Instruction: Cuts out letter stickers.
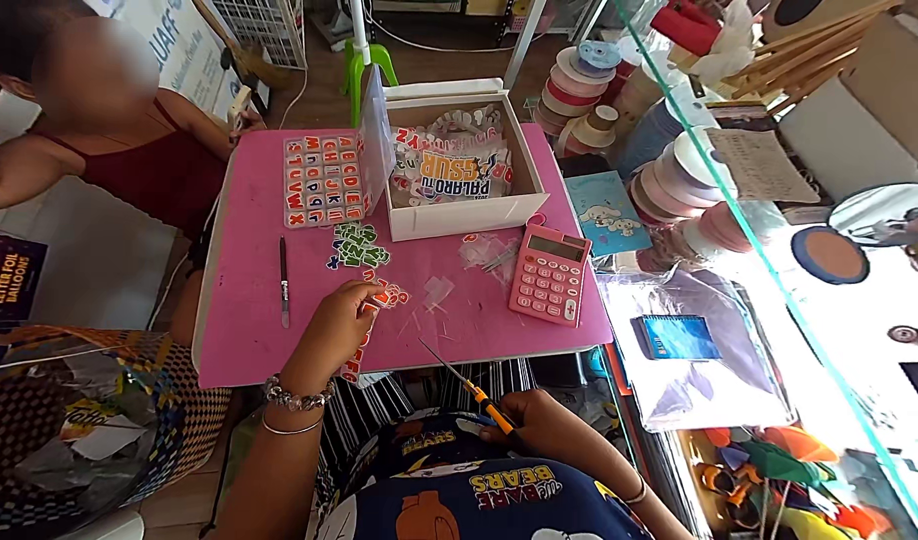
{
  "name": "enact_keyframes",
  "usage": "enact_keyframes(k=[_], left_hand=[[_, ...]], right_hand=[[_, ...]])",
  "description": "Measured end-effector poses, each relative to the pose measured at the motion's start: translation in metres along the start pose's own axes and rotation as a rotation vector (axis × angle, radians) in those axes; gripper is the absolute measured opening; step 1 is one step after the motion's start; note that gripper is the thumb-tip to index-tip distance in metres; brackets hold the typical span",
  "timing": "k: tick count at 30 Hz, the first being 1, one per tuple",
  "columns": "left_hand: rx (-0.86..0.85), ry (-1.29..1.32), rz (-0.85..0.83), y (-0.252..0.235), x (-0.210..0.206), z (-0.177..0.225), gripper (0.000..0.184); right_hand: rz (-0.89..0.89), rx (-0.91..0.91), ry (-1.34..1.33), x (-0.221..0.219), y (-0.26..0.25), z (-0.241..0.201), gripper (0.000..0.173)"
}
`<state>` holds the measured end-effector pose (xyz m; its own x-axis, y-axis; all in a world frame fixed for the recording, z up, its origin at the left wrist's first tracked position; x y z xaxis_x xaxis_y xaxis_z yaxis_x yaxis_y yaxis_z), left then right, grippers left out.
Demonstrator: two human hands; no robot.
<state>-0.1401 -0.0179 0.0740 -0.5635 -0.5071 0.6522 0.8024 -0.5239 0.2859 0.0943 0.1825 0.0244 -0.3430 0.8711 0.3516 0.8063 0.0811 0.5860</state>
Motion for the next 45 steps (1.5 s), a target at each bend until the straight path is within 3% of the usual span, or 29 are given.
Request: enact_keyframes(k=[5,8,12,15,25,31,36,45], left_hand=[[-0.052,0.008,0.114,0.005,0.011,0.004,0.009],[-0.048,0.132,0.156,0.012,0.017,0.007,0.008],[-0.080,0.486,-0.018,0.020,0.006,0.019,0.008],[-0.075,0.577,-0.107,0.022,-0.004,0.025,0.006],[-0.101,0.491,-0.158,0.019,-0.021,0.028,0.008],[-0.104,0.608,-0.345,0.023,-0.025,0.035,0.022],[-0.154,0.508,-0.438,0.024,-0.025,0.038,0.027],[-0.157,0.395,-0.413,0.021,-0.024,0.038,0.025]], right_hand=[[-0.014,-0.031,0.001,0.002,0.004,-0.004,0.045],[-0.026,0.035,-0.046,0.001,0.003,-0.006,0.042],[-0.113,0.088,-0.167,-0.006,-0.003,-0.008,0.038],[-0.144,0.068,-0.170,-0.008,-0.006,-0.011,0.037],[-0.146,0.011,-0.148,-0.007,-0.008,-0.008,0.037],[-0.127,0.034,-0.157,-0.005,-0.009,-0.006,0.039],[-0.135,0.028,-0.165,-0.004,-0.008,-0.003,0.039],[-0.146,0.001,-0.198,0.000,0.001,0.002,0.035]])
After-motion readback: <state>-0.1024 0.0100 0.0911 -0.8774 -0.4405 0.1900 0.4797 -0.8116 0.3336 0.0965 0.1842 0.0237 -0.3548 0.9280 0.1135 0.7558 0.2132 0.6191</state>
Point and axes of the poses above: each hand's wrist, its own y-axis away from the middle knuckle, its own x-axis out of the back of the hand, z = x × y, the point moved 7 cm from there along -y, towards the middle knuckle, and after that the axes turned 3 degrees about x, right-handed, at the moved point
